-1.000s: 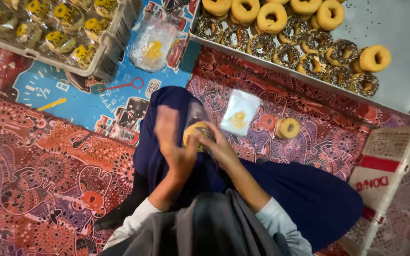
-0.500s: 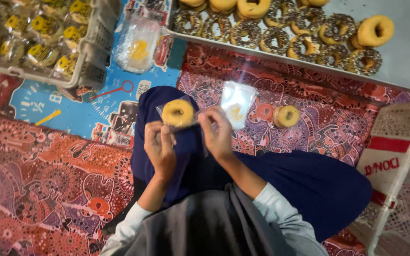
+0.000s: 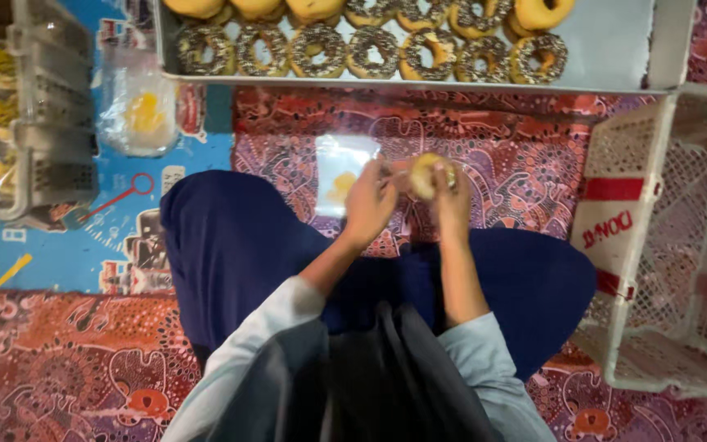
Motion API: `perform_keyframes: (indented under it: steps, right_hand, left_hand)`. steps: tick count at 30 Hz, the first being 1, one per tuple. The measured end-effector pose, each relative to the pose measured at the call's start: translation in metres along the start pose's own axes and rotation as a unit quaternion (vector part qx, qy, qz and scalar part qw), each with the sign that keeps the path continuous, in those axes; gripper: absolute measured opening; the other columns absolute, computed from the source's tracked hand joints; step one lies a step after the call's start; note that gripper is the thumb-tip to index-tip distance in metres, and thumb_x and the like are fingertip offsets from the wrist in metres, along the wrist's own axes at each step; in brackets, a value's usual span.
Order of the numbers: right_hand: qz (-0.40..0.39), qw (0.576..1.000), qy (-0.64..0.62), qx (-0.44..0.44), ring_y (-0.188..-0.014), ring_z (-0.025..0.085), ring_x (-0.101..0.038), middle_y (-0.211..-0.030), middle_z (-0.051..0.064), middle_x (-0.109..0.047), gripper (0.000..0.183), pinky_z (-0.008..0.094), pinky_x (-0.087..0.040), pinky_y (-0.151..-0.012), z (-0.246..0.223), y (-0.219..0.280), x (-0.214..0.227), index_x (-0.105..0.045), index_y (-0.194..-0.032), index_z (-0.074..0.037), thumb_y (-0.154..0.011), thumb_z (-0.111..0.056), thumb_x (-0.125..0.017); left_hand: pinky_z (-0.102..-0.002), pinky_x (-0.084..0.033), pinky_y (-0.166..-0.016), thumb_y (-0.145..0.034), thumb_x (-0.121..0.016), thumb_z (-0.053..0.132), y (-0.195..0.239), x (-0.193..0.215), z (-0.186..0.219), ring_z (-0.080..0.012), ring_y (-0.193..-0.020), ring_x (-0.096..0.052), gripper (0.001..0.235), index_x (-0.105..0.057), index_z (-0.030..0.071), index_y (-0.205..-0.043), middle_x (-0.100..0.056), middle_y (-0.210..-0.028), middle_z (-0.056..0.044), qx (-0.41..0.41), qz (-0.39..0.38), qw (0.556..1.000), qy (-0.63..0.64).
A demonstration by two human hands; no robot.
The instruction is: The person sits on a patterned mat and packages donuts one by one. They pick donuts from a metal tray, place them into clear plastic bags, and arrange the sealed bags into a white plastic crate. The person handles both plain and chocolate-sprinkled donuts.
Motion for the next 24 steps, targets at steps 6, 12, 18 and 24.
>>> perform_keyframes:
  steps: [6,12,18,24]
  right_hand:
    - [0.02,0.98,0.187,0.063,-0.111,0.039,-0.064,-0.123,0.026,-0.064,0.057,0.048,-0.051,-0.096,0.015,-0.031,0.022,-0.06,-0.139,-0.003,-0.105,-0.048,-0.056]
    - [-0.081,0.958,0.206,0.184,-0.127,0.045,-0.054,-0.14,0.031,-0.056,0.078,0.05,-0.042,-0.105,0.005,-0.057,0.026,-0.051,-0.148,0.002,-0.101,-0.059,-0.065]
    - [-0.23,0.967,0.035,-0.1,-0.122,0.027,-0.065,-0.13,0.014,-0.072,0.069,0.039,-0.048,-0.103,-0.007,-0.048,0.042,-0.068,-0.133,-0.005,-0.094,-0.061,-0.058]
    - [-0.281,0.835,-0.435,-0.188,-0.117,0.021,-0.063,-0.127,0.008,-0.067,0.051,0.038,-0.05,-0.101,-0.025,-0.014,0.083,-0.059,-0.138,-0.007,-0.097,-0.037,-0.068]
  left_hand:
    - [-0.046,-0.053,-0.091,-0.102,-0.06,0.029,-0.041,-0.105,-0.048,-0.0361,-0.101,-0.069,0.032,-0.066,0.0,-0.113,-0.07,-0.106,-0.022,0.008,-0.038,0.999,-0.022]
    - [-0.047,-0.043,-0.095,-0.098,-0.06,0.028,-0.011,-0.128,-0.088,-0.0379,-0.106,-0.055,0.038,-0.056,-0.007,-0.112,-0.057,-0.11,-0.027,0.058,0.098,0.993,-0.037]
    - [-0.043,-0.045,-0.099,-0.101,-0.055,0.025,-0.003,-0.116,-0.077,-0.0324,-0.109,-0.059,0.033,-0.058,-0.004,-0.116,-0.061,-0.115,-0.021,0.129,0.046,0.988,0.069]
    - [-0.036,-0.052,-0.09,-0.1,-0.06,0.012,0.005,-0.081,-0.032,-0.0228,-0.104,-0.061,0.034,-0.054,-0.003,-0.13,-0.061,-0.116,-0.017,0.182,-0.027,0.93,0.319]
Point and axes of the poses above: each hand's wrist, its own y-axis away from the middle knuckle, its own x-axis out of the back of the hand, z = x × y, the point moved 1 cm from there along -y, towards the middle knuckle
